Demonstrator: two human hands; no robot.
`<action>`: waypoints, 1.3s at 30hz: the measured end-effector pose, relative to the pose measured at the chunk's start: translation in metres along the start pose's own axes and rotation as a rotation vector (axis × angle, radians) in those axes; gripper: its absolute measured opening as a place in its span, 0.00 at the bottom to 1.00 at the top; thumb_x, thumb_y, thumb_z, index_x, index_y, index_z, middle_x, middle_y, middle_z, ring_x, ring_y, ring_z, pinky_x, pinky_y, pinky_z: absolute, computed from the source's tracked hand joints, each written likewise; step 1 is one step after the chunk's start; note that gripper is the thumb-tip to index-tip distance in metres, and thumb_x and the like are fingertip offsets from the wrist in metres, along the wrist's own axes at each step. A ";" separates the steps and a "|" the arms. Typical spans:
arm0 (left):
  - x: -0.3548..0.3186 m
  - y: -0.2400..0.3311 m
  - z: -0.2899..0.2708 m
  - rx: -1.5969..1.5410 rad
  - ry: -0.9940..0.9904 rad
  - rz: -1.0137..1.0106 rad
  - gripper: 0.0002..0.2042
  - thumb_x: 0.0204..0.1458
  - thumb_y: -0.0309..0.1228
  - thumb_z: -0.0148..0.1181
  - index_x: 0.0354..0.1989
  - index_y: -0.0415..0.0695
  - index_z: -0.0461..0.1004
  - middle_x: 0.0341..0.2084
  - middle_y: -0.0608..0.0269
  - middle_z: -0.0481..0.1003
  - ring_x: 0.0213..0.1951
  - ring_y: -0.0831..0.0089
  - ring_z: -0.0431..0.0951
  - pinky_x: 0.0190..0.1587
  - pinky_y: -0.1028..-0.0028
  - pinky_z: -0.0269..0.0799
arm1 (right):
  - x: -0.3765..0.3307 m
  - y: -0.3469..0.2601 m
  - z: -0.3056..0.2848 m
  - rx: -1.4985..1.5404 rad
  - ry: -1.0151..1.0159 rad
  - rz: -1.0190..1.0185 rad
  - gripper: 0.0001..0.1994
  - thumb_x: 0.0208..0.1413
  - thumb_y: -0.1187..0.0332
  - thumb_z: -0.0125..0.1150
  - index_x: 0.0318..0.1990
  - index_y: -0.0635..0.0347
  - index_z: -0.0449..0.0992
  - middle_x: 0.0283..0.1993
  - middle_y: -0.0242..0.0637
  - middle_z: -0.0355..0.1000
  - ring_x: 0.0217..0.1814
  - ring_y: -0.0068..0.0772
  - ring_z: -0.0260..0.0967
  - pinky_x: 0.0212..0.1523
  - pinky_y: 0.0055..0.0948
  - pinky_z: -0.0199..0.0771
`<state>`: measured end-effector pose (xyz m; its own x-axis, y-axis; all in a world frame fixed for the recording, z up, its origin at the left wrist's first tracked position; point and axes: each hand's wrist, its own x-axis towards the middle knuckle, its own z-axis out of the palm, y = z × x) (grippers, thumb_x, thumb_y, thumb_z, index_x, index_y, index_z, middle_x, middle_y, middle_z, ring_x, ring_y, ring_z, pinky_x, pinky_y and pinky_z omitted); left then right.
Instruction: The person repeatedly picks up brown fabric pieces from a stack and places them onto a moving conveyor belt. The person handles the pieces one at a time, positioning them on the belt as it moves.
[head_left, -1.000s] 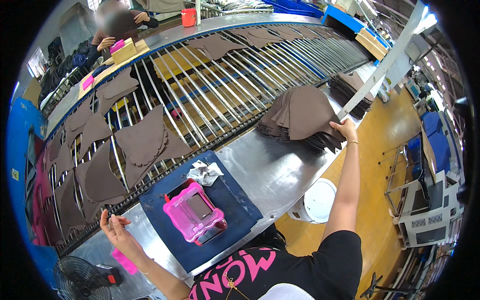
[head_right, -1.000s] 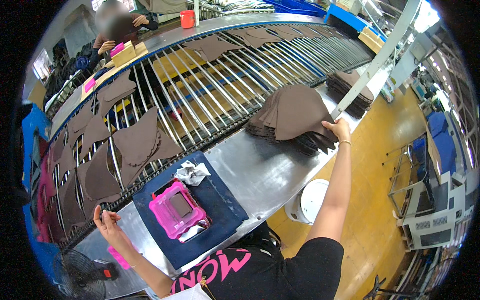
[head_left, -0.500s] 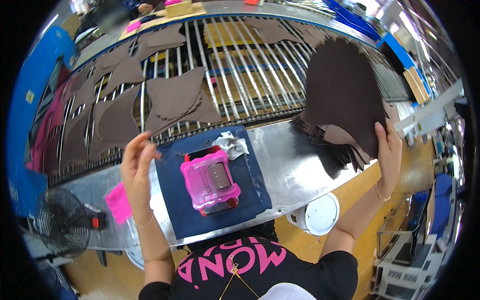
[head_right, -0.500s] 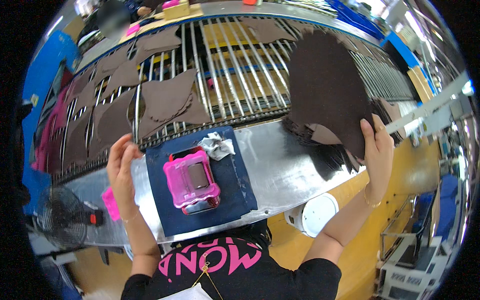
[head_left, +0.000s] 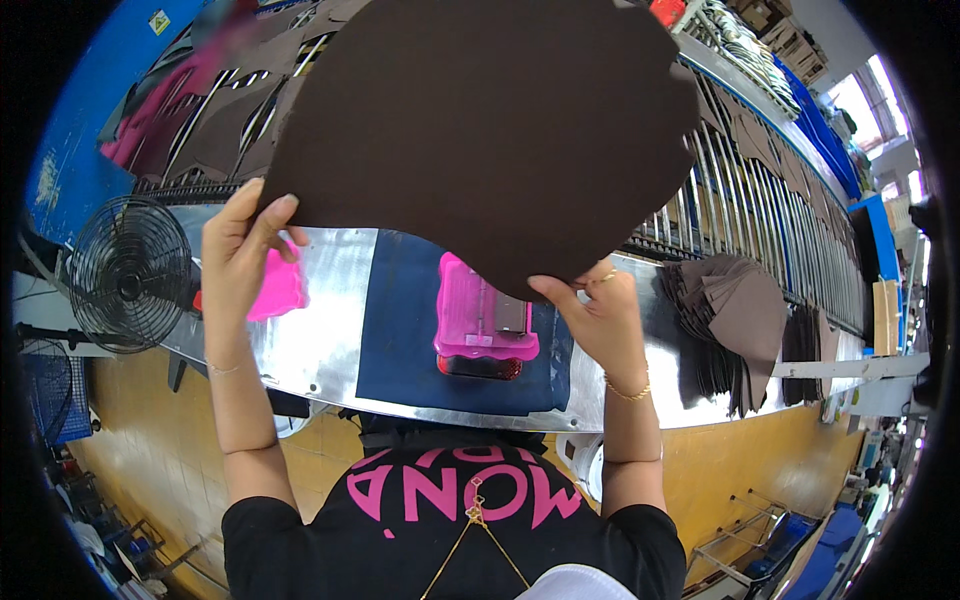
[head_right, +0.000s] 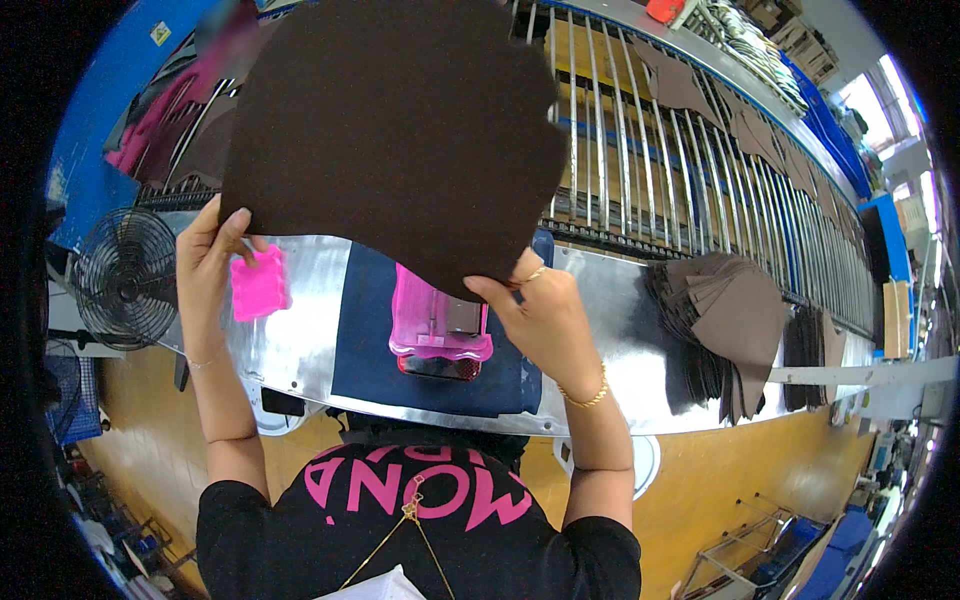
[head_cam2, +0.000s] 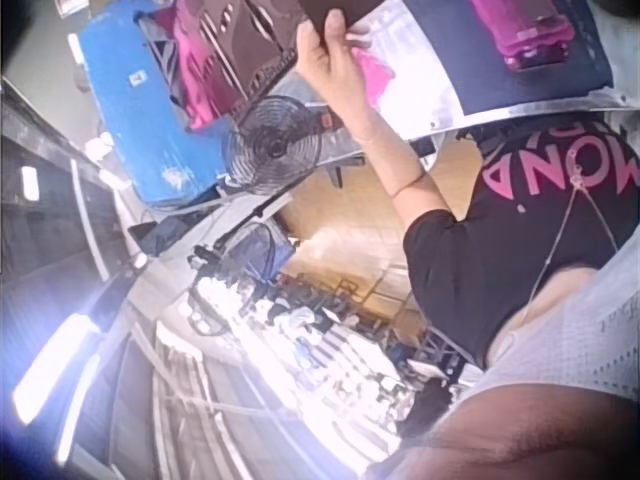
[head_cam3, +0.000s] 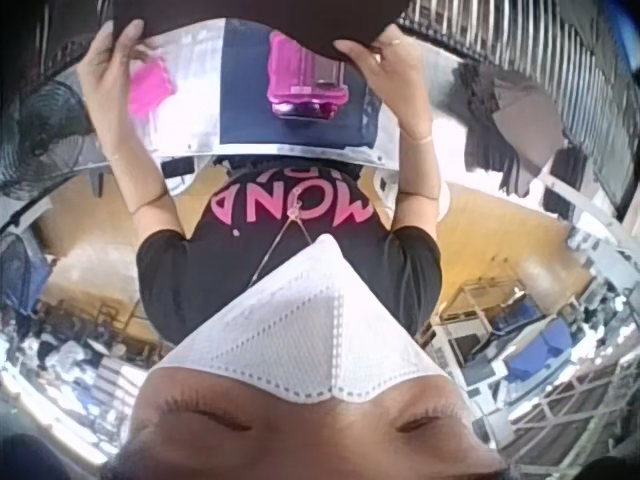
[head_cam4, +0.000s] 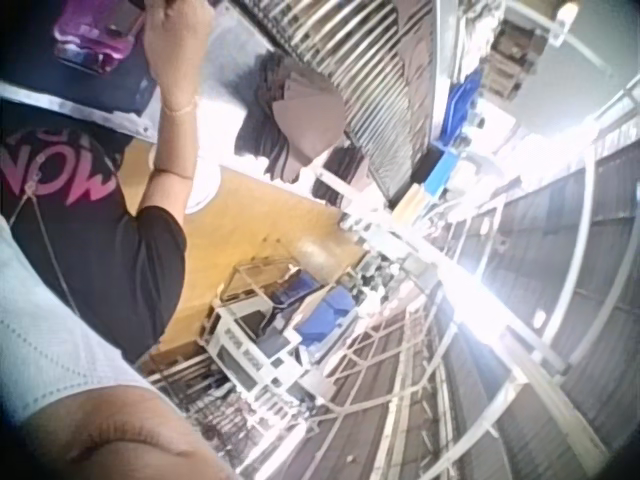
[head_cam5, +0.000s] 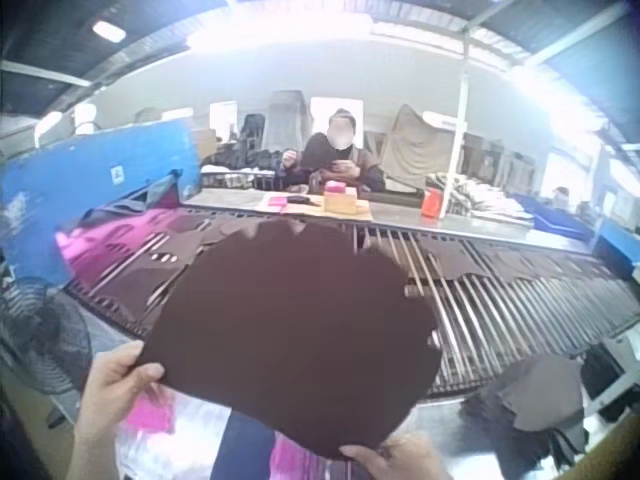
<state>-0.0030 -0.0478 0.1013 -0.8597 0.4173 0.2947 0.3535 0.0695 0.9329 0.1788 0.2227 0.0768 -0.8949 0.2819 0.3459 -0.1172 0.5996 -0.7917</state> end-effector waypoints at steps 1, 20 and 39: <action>-0.002 -0.001 -0.008 0.039 0.000 0.005 0.07 0.56 0.27 0.57 0.37 0.36 0.75 0.22 0.70 0.72 0.24 0.83 0.74 0.23 0.85 0.66 | 0.000 0.005 0.006 -0.034 -0.016 -0.025 0.12 0.49 0.70 0.66 0.39 0.67 0.74 0.27 0.46 0.75 0.25 0.40 0.74 0.25 0.29 0.71; -0.012 -0.020 0.086 0.449 -0.514 0.279 0.04 0.46 0.24 0.61 0.31 0.38 0.76 0.23 0.58 0.70 0.21 0.65 0.74 0.25 0.71 0.68 | -0.108 0.070 -0.058 -0.250 0.109 0.231 0.06 0.46 0.78 0.65 0.34 0.64 0.79 0.30 0.38 0.77 0.30 0.27 0.73 0.34 0.24 0.69; 0.039 0.012 0.117 0.362 -0.306 0.280 0.16 0.48 0.34 0.64 0.45 0.44 0.75 0.38 0.61 0.66 0.39 0.68 0.68 0.42 0.74 0.65 | 0.023 0.178 -0.150 0.036 0.517 0.574 0.20 0.55 0.72 0.57 0.54 0.72 0.68 0.42 0.44 0.75 0.35 0.25 0.72 0.30 0.22 0.73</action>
<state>0.0108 0.0753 0.0998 -0.5871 0.7052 0.3976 0.7042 0.2025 0.6806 0.2023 0.4485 0.0189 -0.5059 0.8604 0.0605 0.2824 0.2315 -0.9310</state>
